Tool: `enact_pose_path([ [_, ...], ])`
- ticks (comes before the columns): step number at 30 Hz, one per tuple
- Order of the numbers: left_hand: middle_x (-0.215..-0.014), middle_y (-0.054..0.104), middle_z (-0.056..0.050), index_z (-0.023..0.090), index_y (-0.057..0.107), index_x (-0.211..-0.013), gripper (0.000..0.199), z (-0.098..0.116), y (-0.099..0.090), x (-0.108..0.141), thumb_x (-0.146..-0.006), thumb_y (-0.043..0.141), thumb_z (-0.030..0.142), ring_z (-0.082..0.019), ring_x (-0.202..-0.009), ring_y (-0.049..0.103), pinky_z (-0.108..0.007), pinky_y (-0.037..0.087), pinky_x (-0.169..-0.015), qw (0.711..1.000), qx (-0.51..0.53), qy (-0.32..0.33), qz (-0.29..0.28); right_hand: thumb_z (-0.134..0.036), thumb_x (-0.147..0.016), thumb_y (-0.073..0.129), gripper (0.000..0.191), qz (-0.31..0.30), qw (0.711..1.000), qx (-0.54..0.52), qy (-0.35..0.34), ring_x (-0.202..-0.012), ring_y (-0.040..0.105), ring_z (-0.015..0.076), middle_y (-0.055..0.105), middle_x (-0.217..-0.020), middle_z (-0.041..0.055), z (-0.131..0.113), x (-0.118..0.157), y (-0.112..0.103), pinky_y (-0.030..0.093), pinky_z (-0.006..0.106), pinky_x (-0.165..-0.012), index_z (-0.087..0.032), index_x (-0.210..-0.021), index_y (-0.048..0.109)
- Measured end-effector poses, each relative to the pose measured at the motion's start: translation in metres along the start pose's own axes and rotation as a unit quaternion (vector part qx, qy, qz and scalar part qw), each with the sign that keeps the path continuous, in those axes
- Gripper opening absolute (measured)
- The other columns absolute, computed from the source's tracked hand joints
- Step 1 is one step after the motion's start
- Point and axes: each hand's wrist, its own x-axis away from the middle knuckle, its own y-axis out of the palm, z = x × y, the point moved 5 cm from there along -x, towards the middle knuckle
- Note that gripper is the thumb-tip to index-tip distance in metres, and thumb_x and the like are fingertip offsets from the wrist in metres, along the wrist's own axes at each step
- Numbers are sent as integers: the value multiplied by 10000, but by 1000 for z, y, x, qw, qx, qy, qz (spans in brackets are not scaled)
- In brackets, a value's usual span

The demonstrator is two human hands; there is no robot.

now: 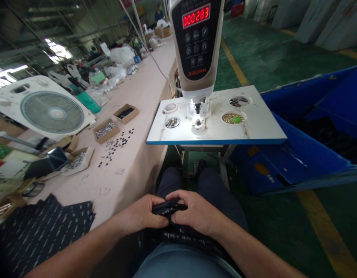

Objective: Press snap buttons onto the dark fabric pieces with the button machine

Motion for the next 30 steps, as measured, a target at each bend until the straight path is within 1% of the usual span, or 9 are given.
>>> enact_pose_path([
  [5,-694,519,25,113,635,-802,266,0,1,1,-644,775,273,-76,-617,403,-200,305,-589,997,77,-13,8,-221,-630,732,549,-26,998,-50,3,-837,638,171,725,-908,13,0,-3,-1,457,277,-770,-139,-1166,645],
  [11,-684,537,25,110,643,-783,258,1,0,3,-620,784,253,-71,-612,413,-189,317,-588,994,106,-15,31,-231,-640,731,544,-18,997,-69,-1,-866,644,174,723,-929,3,-1,-4,0,457,281,-784,-168,-1171,637],
  [14,-702,563,16,108,655,-797,259,-2,0,3,-625,791,246,-77,-626,442,-192,344,-606,993,118,-15,27,-262,-641,748,581,-21,998,-67,-6,-874,650,179,723,-944,6,-3,-4,1,464,284,-790,-172,-1202,625],
  [17,-707,576,12,107,671,-817,257,-5,1,2,-635,792,242,-81,-627,463,-197,359,-612,992,126,-19,21,-278,-626,755,607,-16,998,-53,-4,-874,656,187,724,-950,11,-5,-3,2,473,290,-793,-167,-1209,626],
  [22,-721,599,9,107,691,-828,265,-4,1,3,-627,800,241,-81,-631,475,-199,371,-630,991,130,-20,22,-266,-631,707,567,8,1000,-12,-10,-869,670,197,740,-960,23,-12,-1,5,491,289,-770,-167,-1185,643],
  [27,-730,603,8,107,694,-840,287,-4,2,5,-612,801,244,-84,-638,480,-200,363,-641,990,137,-22,41,-233,-656,663,524,29,999,32,-8,-773,670,177,744,-902,11,-9,-1,6,491,261,-674,-174,-1176,647],
  [30,-694,572,20,104,677,-813,262,-7,3,6,-608,784,226,-73,-613,449,-195,330,-613,988,138,-22,58,-213,-686,660,486,43,996,78,-25,-772,672,182,749,-902,15,-7,-2,4,498,264,-672,-182,-1171,653],
])
